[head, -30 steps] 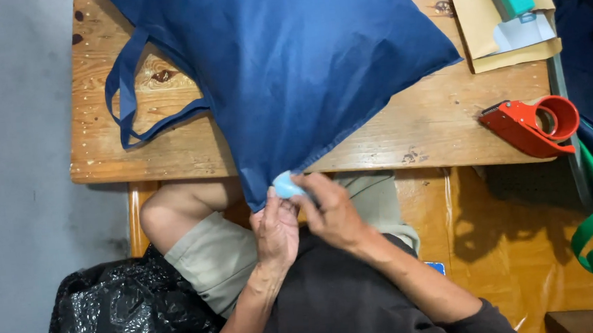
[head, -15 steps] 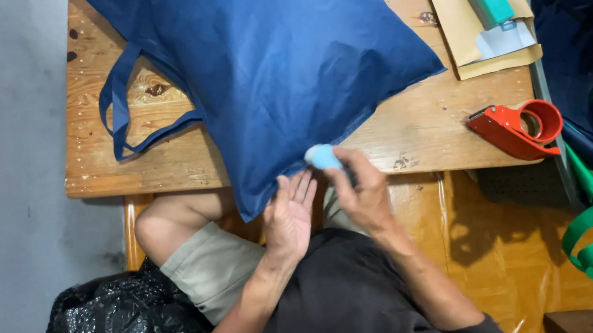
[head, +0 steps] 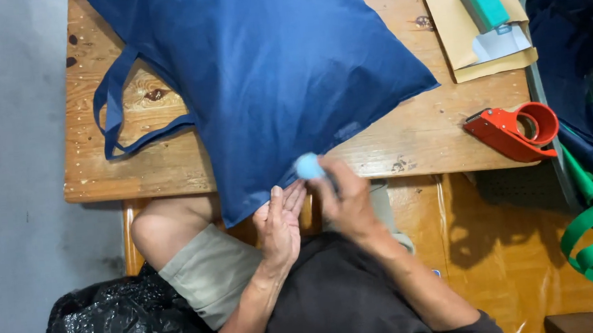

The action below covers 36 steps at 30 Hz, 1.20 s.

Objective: The person uses a green sponge to wipe the surface of a blue tote bag placed on a wooden table. They then use a small blue brush to clean the bag's handles and edges. The bag is flipped over to clean the other side.

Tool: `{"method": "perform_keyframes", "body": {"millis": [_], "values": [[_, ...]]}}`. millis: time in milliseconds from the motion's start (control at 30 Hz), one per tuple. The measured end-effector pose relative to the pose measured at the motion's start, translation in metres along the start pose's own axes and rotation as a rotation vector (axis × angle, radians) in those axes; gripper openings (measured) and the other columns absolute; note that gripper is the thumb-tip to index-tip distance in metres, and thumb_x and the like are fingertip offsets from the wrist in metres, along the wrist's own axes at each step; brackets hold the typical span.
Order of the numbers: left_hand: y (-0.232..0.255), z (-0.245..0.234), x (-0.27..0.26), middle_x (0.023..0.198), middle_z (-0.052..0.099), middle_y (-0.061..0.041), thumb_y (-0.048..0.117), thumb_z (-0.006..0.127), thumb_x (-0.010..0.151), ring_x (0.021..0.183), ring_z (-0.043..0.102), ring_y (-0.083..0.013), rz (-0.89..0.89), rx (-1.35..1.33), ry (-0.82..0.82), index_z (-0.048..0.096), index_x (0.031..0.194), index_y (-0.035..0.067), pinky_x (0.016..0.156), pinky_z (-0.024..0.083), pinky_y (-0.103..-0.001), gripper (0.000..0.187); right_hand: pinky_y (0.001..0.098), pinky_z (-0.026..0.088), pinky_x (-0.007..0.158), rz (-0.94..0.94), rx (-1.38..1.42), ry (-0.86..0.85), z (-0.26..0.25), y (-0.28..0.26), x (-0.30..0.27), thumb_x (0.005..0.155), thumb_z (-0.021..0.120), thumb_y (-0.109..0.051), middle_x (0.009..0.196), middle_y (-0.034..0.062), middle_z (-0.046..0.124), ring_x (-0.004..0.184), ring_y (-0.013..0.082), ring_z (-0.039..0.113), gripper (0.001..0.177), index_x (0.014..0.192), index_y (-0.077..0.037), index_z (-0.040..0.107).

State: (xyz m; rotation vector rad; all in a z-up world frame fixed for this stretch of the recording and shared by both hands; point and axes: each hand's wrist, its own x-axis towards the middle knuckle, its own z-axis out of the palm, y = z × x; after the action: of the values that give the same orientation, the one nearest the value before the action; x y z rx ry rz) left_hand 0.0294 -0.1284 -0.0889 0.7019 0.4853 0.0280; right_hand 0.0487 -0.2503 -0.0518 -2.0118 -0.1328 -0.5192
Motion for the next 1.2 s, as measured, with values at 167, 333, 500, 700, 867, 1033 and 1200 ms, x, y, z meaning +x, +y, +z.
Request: {"method": "perform_keyframes", "body": {"millis": [167,333,500,700,867,1033,1200], "values": [[-0.008,-0.026,0.010,0.105,0.075,-0.026,0.016,0.061,0.102,0.107,0.072,-0.0390,0.056,0.031,0.030,0.073,0.099,-0.009,0.105,0.050,-0.060,0.028,0.0394,0.061,0.082,-0.117,-0.128,-0.061,0.019,0.020,-0.016,0.087,0.077,-0.011,0.097,0.0117,0.076,0.092,0.0320,0.075,0.026,0.113,-0.007,0.075],[0.020,-0.007,-0.003,0.105,0.076,-0.027,0.019,0.061,0.103,0.114,0.069,-0.0401,0.066,-0.003,0.038,0.074,0.096,-0.008,0.111,0.043,-0.062,0.031,0.0447,0.058,0.084,-0.080,-0.172,0.112,-0.026,0.059,0.012,0.093,0.073,-0.004,0.099,0.0231,0.072,0.096,0.0413,0.072,0.024,0.115,0.003,0.070],[0.016,0.026,0.004,0.103,0.072,-0.032,0.018,0.069,0.099,0.113,0.067,-0.0499,0.008,-0.162,0.048,0.072,0.091,-0.012,0.109,0.041,-0.068,0.031,0.0416,0.058,0.084,-0.038,-0.093,0.128,-0.041,0.022,0.016,0.092,0.073,-0.004,0.097,0.0168,0.072,0.093,0.0336,0.074,0.025,0.117,0.000,0.069],[-0.066,-0.041,0.069,0.104,0.075,-0.024,0.009,0.066,0.099,0.106,0.071,-0.0415,-0.030,-0.055,0.062,0.073,0.103,-0.001,0.107,0.049,-0.064,0.012,0.0364,0.061,0.082,-0.132,-0.161,-0.052,0.016,0.005,-0.011,0.090,0.076,-0.014,0.097,0.0089,0.074,0.092,0.0286,0.075,0.029,0.117,-0.008,0.072],[-0.001,0.024,0.020,0.104,0.074,-0.028,0.010,0.062,0.102,0.112,0.068,-0.0454,-0.055,-0.105,-0.041,0.074,0.104,-0.004,0.110,0.043,-0.066,0.018,0.0413,0.058,0.082,-0.110,-0.227,0.088,-0.020,0.056,0.011,0.092,0.074,-0.004,0.097,0.0190,0.072,0.093,0.0372,0.073,0.023,0.113,0.002,0.070],[-0.005,0.028,0.021,0.104,0.073,-0.029,0.012,0.061,0.103,0.113,0.068,-0.0452,-0.042,-0.120,-0.095,0.072,0.105,-0.003,0.109,0.045,-0.065,0.019,0.0415,0.057,0.085,-0.100,-0.191,0.136,-0.012,0.027,0.008,0.095,0.072,-0.005,0.097,0.0204,0.070,0.094,0.0394,0.072,0.021,0.114,0.004,0.068],[-0.027,-0.004,0.038,0.112,0.073,-0.023,0.016,0.057,0.106,0.110,0.070,-0.0372,0.010,-0.030,-0.074,0.070,0.109,-0.004,0.108,0.050,-0.060,0.024,0.0382,0.060,0.083,-0.140,-0.146,-0.020,0.023,0.039,-0.020,0.089,0.078,-0.012,0.095,0.0109,0.074,0.090,0.0308,0.074,0.027,0.114,-0.004,0.073]]}}
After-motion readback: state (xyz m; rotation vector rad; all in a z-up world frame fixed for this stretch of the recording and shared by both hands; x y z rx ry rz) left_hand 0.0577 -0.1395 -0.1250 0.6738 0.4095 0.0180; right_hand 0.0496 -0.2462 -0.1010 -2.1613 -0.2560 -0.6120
